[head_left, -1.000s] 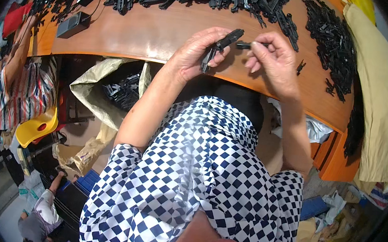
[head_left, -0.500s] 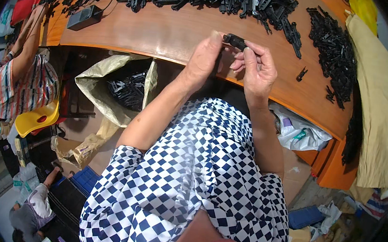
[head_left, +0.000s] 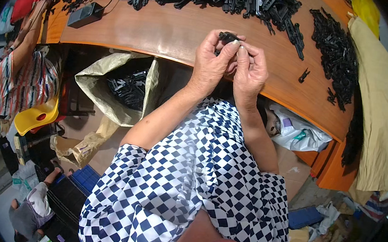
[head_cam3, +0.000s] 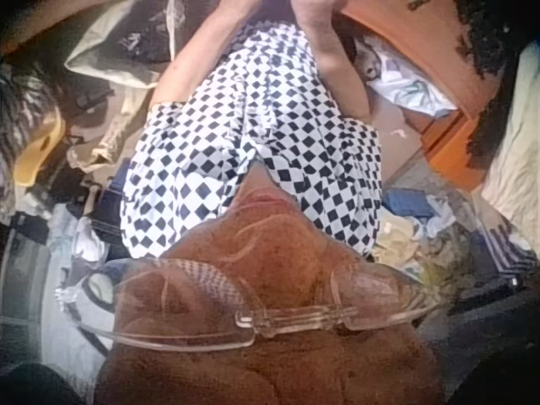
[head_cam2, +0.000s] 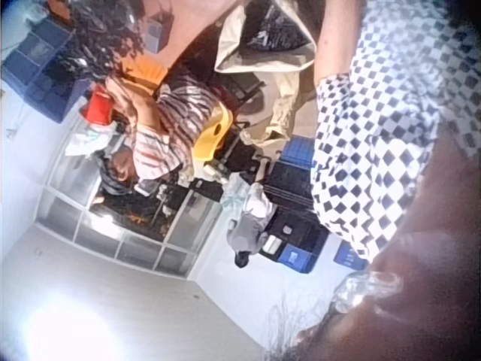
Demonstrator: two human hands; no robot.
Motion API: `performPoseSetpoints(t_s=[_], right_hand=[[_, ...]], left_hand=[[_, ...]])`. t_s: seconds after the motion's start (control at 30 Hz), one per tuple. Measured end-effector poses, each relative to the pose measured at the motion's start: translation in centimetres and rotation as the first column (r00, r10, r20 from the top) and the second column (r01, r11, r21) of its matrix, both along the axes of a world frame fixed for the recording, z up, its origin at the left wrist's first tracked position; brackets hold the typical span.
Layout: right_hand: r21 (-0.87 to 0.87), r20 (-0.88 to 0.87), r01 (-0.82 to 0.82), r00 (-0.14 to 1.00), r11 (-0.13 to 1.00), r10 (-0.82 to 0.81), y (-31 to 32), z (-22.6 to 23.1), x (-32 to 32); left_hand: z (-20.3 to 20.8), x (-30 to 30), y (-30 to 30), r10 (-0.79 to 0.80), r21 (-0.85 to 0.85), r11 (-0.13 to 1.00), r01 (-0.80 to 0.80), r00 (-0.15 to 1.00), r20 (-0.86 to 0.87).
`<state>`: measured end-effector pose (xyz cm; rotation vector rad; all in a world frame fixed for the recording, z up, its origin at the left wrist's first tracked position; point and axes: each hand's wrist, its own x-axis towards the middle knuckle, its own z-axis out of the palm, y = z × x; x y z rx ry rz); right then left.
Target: The person repeatedly picks up plastic parts from piles on the workbench, snaps the pieces together by hand to assemble components, and places parts into a sack.
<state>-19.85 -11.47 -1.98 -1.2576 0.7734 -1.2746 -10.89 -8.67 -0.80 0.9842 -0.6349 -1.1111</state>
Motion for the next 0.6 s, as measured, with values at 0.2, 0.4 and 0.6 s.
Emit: performPoseSetpoints(t_s=[0.2, 0.4, 0.6], right_hand=[[-0.095, -0.066, 0.034, 0.997, 0.995, -0.040, 0.4, -0.3, 0.4], [-0.121, -0.347, -0.123, 0.935, 0.985, 0.074, 0.5, 2.6, -1.0], [-0.121, -0.521, -0.296, 0.832, 0.947, 0.193, 0.0, 4.4, -1.0]], left_hand=[[0.3, 0.2, 0.2, 0.007, -0.017, 1.000, -0.008, 0.998, -0.061], [-0.3, 3.5, 1.2, -0.060, -0.048, 0.997, 0.052, 0.983, -0.174], [0.5, 4.3, 2.0, -0.199, -0.233, 0.962, 0.142, 0.949, -0.243]])
